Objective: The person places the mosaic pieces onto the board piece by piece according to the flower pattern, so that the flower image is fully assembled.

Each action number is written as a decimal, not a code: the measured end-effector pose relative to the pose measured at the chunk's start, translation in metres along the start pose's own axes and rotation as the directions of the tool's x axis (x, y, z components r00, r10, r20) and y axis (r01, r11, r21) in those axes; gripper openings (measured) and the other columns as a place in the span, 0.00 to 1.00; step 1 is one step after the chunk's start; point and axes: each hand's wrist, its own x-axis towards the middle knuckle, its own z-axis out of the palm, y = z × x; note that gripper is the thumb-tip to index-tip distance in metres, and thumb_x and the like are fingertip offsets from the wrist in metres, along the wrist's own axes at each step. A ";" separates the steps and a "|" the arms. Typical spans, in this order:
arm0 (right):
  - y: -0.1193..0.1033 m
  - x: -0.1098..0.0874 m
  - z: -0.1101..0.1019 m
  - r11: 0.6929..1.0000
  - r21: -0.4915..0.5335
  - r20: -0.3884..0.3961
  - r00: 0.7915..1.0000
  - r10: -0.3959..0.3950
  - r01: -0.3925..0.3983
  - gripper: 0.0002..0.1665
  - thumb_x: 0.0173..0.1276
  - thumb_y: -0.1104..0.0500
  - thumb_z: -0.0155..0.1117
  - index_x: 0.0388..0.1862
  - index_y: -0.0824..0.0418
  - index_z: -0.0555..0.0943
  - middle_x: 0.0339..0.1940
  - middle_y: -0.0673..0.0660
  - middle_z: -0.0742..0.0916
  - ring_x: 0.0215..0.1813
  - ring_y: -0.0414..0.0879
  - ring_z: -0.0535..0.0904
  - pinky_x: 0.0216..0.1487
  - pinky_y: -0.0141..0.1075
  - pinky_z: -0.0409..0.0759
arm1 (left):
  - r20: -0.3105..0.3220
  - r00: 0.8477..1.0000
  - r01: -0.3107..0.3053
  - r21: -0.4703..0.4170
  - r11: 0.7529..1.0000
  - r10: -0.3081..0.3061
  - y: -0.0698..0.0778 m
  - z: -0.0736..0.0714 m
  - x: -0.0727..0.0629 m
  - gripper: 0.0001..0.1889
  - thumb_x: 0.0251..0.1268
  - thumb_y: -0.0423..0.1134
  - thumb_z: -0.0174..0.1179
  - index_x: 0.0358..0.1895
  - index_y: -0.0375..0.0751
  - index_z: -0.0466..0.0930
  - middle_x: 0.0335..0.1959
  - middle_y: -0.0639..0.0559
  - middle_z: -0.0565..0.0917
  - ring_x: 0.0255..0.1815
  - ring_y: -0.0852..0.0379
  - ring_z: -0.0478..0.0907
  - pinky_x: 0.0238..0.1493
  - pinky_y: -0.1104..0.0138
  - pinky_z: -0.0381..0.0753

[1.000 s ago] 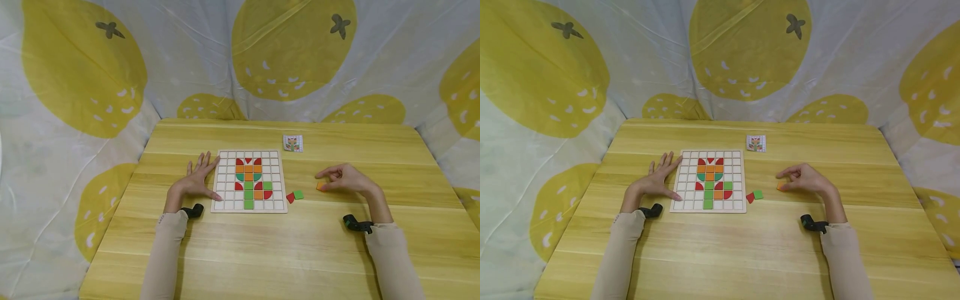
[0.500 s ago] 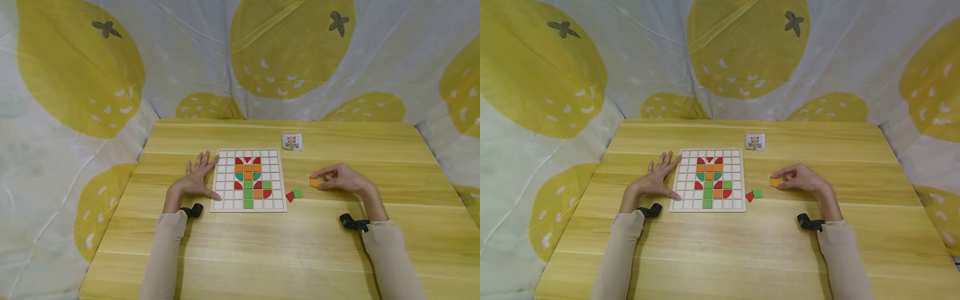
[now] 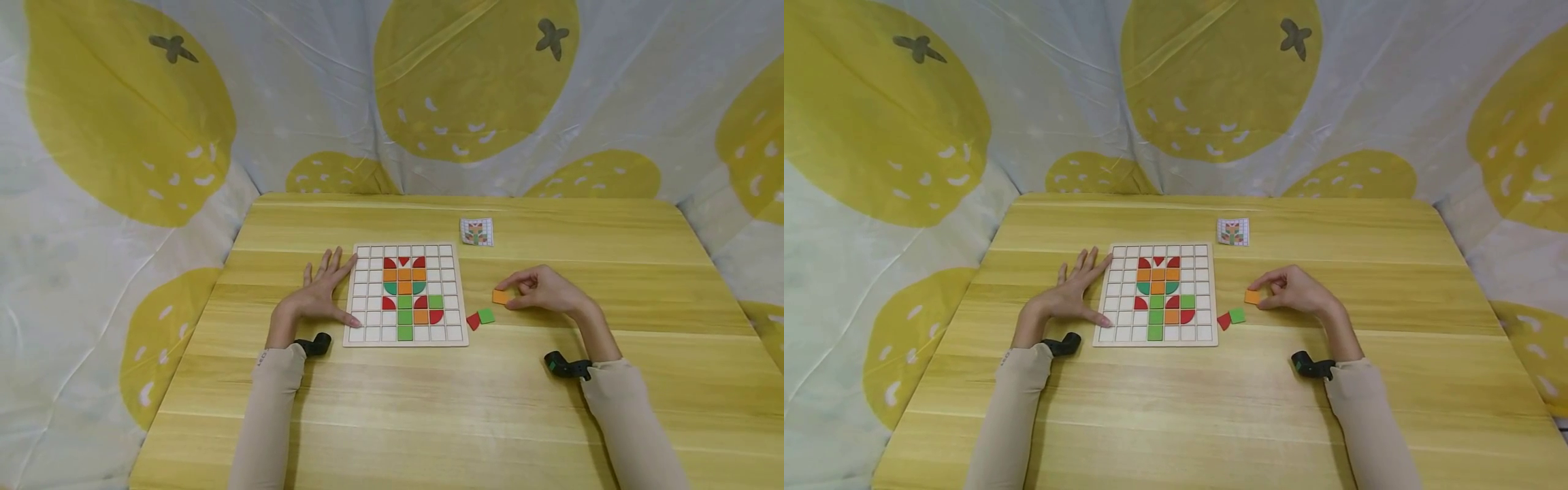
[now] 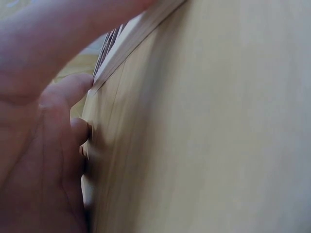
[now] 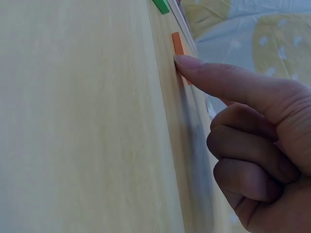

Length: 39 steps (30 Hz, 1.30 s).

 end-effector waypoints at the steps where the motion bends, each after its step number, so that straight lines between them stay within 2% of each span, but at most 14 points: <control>1: -0.001 0.001 0.001 1.000 -0.004 -0.011 1.000 0.006 -0.006 0.19 0.64 0.61 0.77 0.54 0.64 0.88 0.17 0.47 0.62 0.22 0.36 0.56 0.28 0.31 0.60 | 0.000 1.000 0.001 0.001 1.000 -0.001 0.000 0.000 0.000 0.75 0.43 0.62 0.82 0.86 0.50 0.34 0.85 0.38 0.24 0.85 0.37 0.16 0.76 0.30 0.17; 5: -0.004 0.004 0.005 1.000 -0.005 -0.049 0.999 0.020 -0.020 0.19 0.64 0.60 0.78 0.53 0.63 0.88 0.18 0.47 0.64 0.23 0.37 0.57 0.27 0.32 0.59 | -0.002 1.000 0.003 -0.004 1.000 -0.003 -0.002 0.001 0.000 0.74 0.43 0.62 0.82 0.86 0.51 0.34 0.85 0.38 0.23 0.85 0.37 0.16 0.76 0.30 0.17; 13: -0.008 0.007 0.009 1.000 -0.001 -0.074 0.997 0.004 -0.004 0.19 0.64 0.60 0.78 0.53 0.64 0.88 0.17 0.48 0.65 0.22 0.37 0.58 0.27 0.32 0.58 | -0.002 1.000 -0.001 -0.002 1.000 0.001 -0.002 0.001 -0.001 0.75 0.42 0.63 0.82 0.86 0.51 0.34 0.85 0.39 0.23 0.85 0.37 0.16 0.76 0.30 0.17; 22: -0.012 0.009 0.013 0.999 -0.016 -0.113 0.992 0.048 -0.051 0.18 0.65 0.58 0.77 0.52 0.63 0.88 0.19 0.47 0.63 0.23 0.38 0.56 0.27 0.33 0.57 | 0.000 1.000 0.000 -0.001 1.000 0.000 -0.001 0.000 -0.001 0.75 0.42 0.63 0.82 0.86 0.52 0.34 0.85 0.39 0.23 0.85 0.38 0.15 0.77 0.31 0.17; 26: -0.018 0.012 0.018 1.000 0.012 -0.124 0.992 0.028 -0.027 0.19 0.67 0.57 0.76 0.54 0.63 0.87 0.20 0.48 0.63 0.23 0.38 0.56 0.27 0.34 0.57 | -0.004 1.000 -0.003 -0.008 1.000 0.003 -0.001 -0.001 -0.002 0.74 0.43 0.62 0.82 0.86 0.51 0.34 0.85 0.39 0.23 0.85 0.38 0.15 0.76 0.31 0.17; 31: -0.038 0.023 0.039 0.999 0.045 -0.101 0.995 -0.020 0.025 0.17 0.67 0.58 0.76 0.53 0.62 0.88 0.19 0.48 0.63 0.23 0.38 0.56 0.28 0.32 0.59 | -0.002 1.000 -0.003 -0.013 1.000 0.003 -0.001 -0.001 -0.003 0.74 0.43 0.62 0.82 0.86 0.51 0.34 0.85 0.38 0.23 0.85 0.37 0.16 0.76 0.31 0.16; 39: -0.087 0.049 0.098 0.997 0.020 0.007 0.997 -0.078 0.078 0.14 0.63 0.58 0.78 0.48 0.57 0.91 0.15 0.46 0.62 0.22 0.41 0.55 0.28 0.31 0.59 | -0.005 1.000 -0.004 0.004 1.000 0.004 -0.001 0.001 -0.001 0.74 0.43 0.63 0.81 0.86 0.50 0.34 0.85 0.37 0.24 0.85 0.37 0.17 0.77 0.31 0.17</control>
